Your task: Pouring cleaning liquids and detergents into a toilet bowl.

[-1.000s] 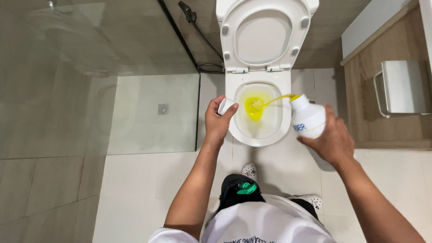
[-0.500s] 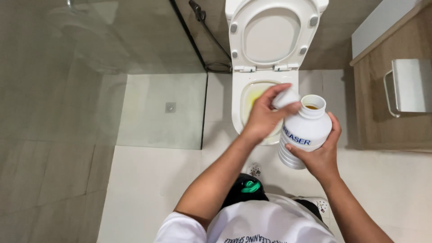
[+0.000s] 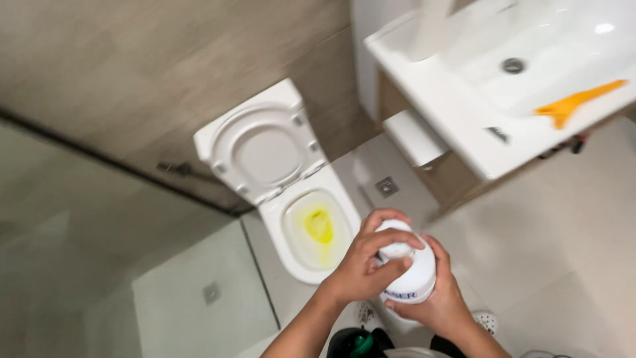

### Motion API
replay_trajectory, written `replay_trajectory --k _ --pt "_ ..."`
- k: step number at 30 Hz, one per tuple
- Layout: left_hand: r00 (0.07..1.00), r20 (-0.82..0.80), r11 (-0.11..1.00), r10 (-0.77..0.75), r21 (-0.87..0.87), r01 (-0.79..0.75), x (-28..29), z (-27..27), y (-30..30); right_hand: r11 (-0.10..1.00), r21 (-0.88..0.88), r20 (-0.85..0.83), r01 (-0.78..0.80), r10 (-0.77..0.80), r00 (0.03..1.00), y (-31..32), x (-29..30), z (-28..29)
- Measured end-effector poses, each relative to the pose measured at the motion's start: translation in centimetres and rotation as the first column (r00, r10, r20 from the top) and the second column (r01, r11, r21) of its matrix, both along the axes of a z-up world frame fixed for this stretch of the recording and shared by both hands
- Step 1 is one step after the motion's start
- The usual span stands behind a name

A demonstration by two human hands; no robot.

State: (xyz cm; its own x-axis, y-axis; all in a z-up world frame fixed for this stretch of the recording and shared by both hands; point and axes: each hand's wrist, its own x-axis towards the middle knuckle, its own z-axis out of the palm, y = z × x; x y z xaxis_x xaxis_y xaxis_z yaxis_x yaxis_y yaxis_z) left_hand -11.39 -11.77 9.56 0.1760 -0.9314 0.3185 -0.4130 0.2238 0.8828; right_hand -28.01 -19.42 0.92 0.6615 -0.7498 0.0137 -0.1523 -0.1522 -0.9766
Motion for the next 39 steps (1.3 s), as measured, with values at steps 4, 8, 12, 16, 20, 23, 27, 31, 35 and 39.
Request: replay_trajectory --k 4,8,12,16,20,23,27,31,35,39 --pt "0.999 -0.039 0.990 0.017 0.141 -0.012 -4.0 3.4 -4.9 0.999 -0.001 -0.017 0.037 -0.037 0.999 -4.0 -4.3 0.7" --pt "0.976 0.161 0.958 0.150 0.220 -0.184 -10.2 5.4 -11.5 0.959 -0.249 -0.215 0.134 -0.190 0.958 -9.6 -8.7 2.7" --pt "0.973 0.212 0.989 0.089 0.097 -0.112 -12.8 2.6 -18.3 0.992 -0.100 -0.172 0.080 -0.096 0.980 -15.6 -13.5 4.5" --pt "0.923 0.360 0.983 -0.134 -0.067 0.169 -12.1 6.7 -23.0 0.998 0.036 0.031 -0.050 0.049 0.998 -21.0 -14.5 3.9" --pt "0.891 0.453 0.995 -0.001 0.085 -0.042 -11.0 12.9 -25.7 0.991 -0.119 0.135 -0.059 0.075 0.988 -25.6 -10.8 5.9" --pt "0.807 0.567 0.970 0.165 0.057 -0.238 -8.1 12.7 -27.9 0.971 -0.232 0.095 -0.064 0.088 0.992 -28.6 -5.9 7.1" --pt "0.732 0.633 0.954 0.251 -0.035 -0.297 -3.0 11.4 -31.7 0.971 -0.236 0.059 -0.048 0.063 0.996 -31.7 -0.3 9.3" --pt "0.653 0.695 0.934 0.302 -0.080 -0.347 2.2 10.4 -35.1 0.899 -0.438 -0.020 0.004 -0.015 1.000 -33.7 1.1 6.7" --pt "0.650 0.697 0.919 0.304 -0.036 -0.391 7.3 8.4 -38.5 0.925 -0.358 -0.125 0.128 -0.183 0.975 -33.6 -2.9 3.2" --pt "0.652 0.721 0.946 0.235 -0.016 -0.323 10.2 7.1 -40.2 0.896 -0.277 -0.205 0.347 -0.408 0.890 -32.8 -8.2 -3.9"
